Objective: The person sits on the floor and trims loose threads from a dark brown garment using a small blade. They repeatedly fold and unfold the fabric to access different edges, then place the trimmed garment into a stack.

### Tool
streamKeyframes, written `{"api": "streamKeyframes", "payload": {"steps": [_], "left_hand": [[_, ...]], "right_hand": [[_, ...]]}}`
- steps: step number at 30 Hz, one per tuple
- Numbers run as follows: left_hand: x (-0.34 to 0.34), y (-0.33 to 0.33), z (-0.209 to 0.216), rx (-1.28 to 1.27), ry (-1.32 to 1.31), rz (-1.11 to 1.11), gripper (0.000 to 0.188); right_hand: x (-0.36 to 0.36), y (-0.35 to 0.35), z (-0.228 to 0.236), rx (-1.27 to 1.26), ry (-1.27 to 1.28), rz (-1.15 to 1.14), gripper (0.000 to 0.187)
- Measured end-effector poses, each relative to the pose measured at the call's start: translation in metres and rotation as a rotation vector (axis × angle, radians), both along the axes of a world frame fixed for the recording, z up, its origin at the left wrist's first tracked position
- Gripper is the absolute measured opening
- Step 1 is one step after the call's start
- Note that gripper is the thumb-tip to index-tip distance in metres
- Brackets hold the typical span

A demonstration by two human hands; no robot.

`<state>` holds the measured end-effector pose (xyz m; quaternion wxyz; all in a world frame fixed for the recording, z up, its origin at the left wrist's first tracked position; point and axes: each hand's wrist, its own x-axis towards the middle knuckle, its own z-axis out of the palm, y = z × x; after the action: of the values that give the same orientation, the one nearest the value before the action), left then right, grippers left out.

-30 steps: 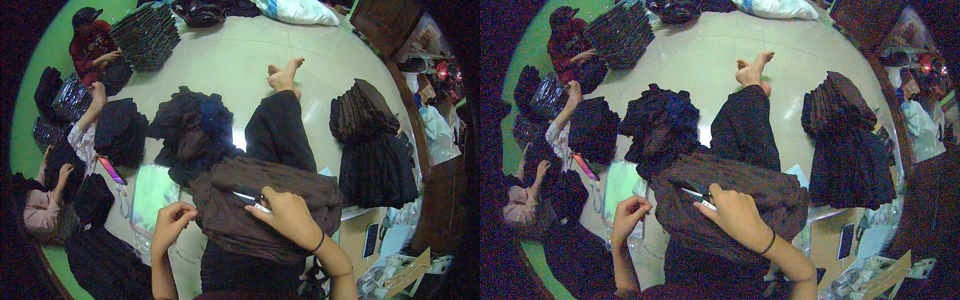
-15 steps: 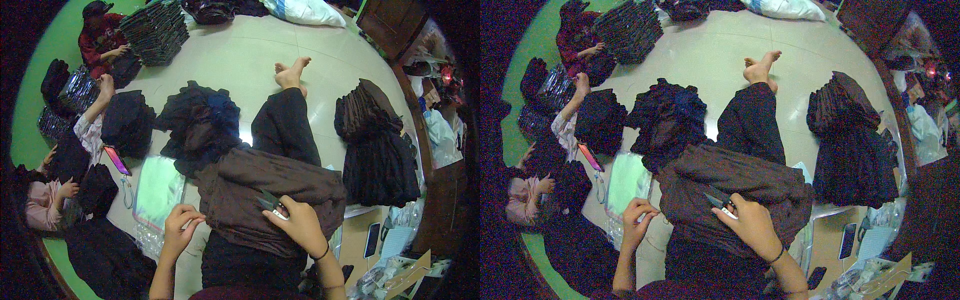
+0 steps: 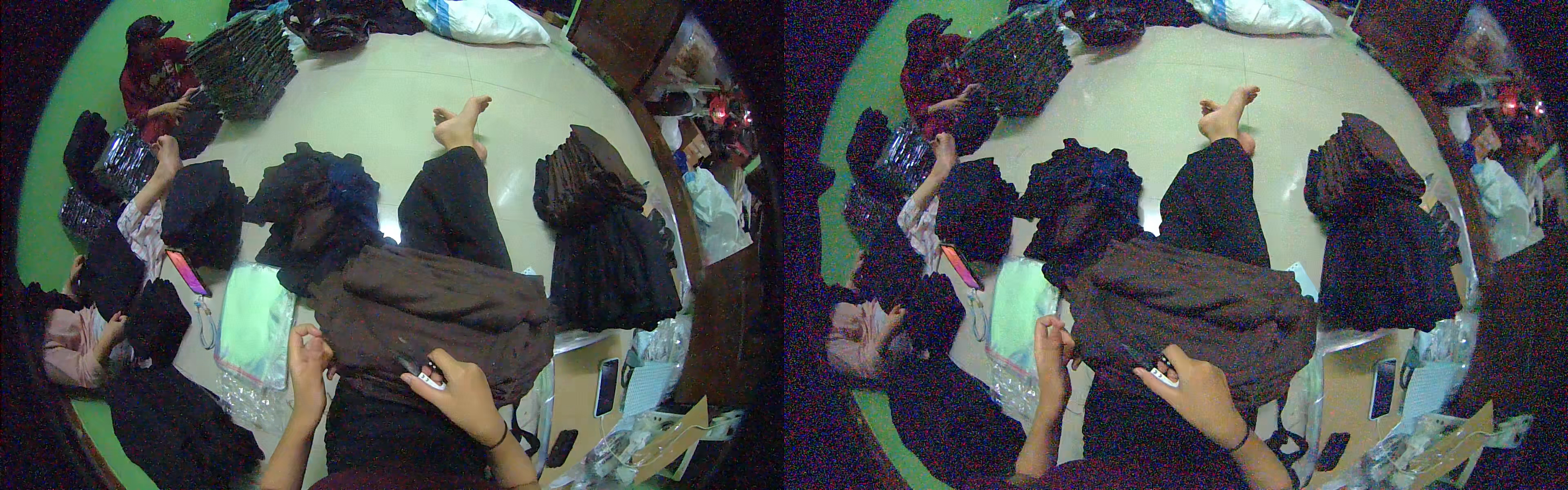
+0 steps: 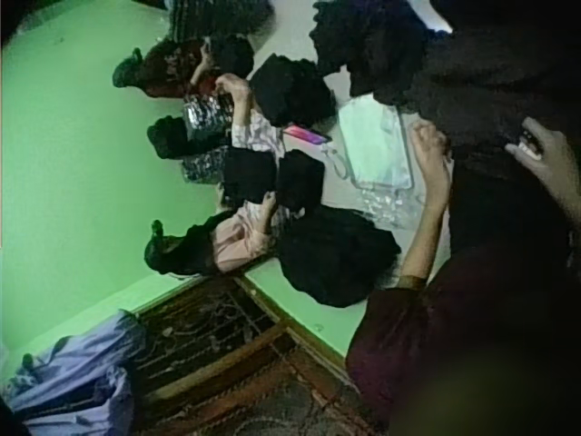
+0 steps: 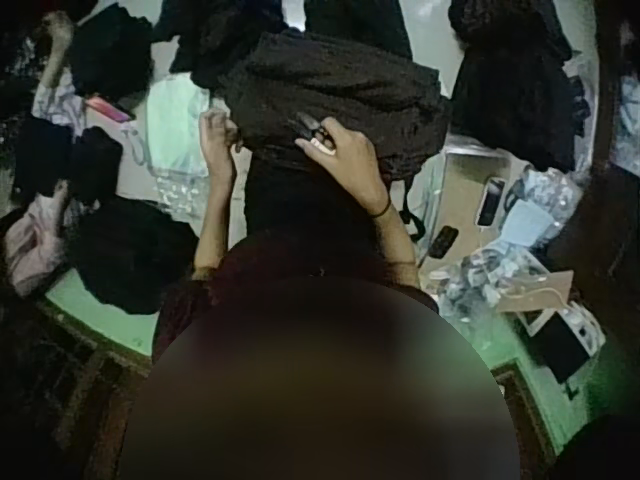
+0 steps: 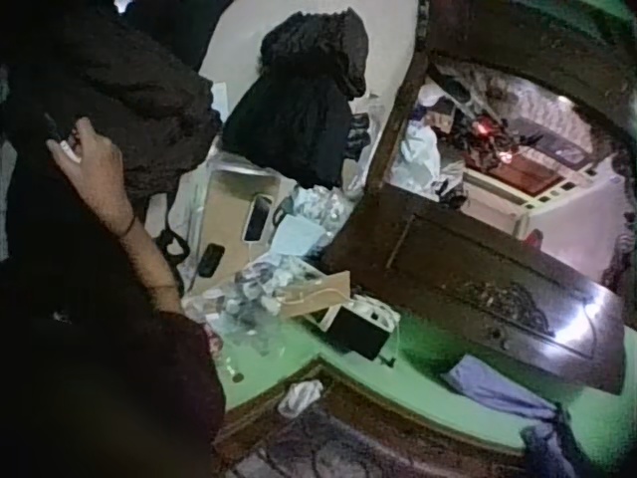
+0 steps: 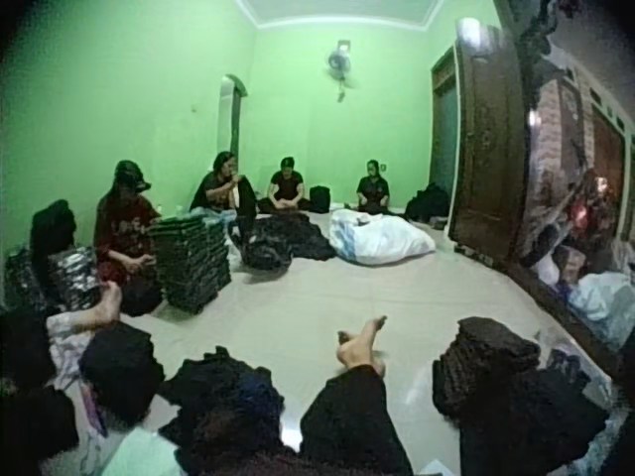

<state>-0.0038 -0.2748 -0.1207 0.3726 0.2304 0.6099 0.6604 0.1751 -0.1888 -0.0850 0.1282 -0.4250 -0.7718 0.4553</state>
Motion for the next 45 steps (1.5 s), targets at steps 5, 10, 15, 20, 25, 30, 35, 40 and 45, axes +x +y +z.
{"api": "streamKeyframes", "payload": {"steps": [5, 10, 15, 20, 25, 30, 35, 40, 45], "left_hand": [[0.002, -0.005, 0.015, -0.349, 0.345, -0.017, 0.051], [-0.004, -0.007, 0.019, -0.501, 0.553, -0.217, 0.039], [-0.016, -0.014, 0.025, -0.481, 0.74, -0.293, 0.023], [-0.024, -0.019, 0.03, -0.492, 0.703, -0.323, 0.015], [-0.021, -0.021, 0.03, -0.48, 0.435, -0.294, 0.017], [-0.02, -0.021, 0.035, -0.544, 0.472, -0.282, 0.017], [-0.021, -0.022, 0.042, -0.542, 0.532, -0.346, 0.018], [-0.024, -0.023, 0.034, -0.51, 0.495, -0.33, 0.019], [-0.03, -0.025, 0.023, -0.555, 0.148, -0.288, 0.018]], "right_hand": [[0.0, -0.001, 0.001, 0.0, 0.01, -0.027, 0.034], [-0.005, 0.002, 0.001, 0.017, -0.057, -0.031, 0.034], [-0.017, 0.003, 0.001, 0.184, -0.118, 0.17, 0.04], [-0.038, -0.007, 0.001, 0.342, -0.183, 0.344, 0.038], [-0.049, -0.01, 0.002, 0.413, -0.195, 0.367, 0.036], [-0.058, -0.014, 0.002, 0.436, -0.207, 0.332, 0.038], [-0.059, -0.011, 0.003, 0.464, -0.276, 0.342, 0.037], [-0.054, -0.01, 0.008, 0.403, -0.301, 0.357, 0.037], [-0.052, -0.015, 0.009, 0.433, -0.295, 0.398, 0.036]]}}
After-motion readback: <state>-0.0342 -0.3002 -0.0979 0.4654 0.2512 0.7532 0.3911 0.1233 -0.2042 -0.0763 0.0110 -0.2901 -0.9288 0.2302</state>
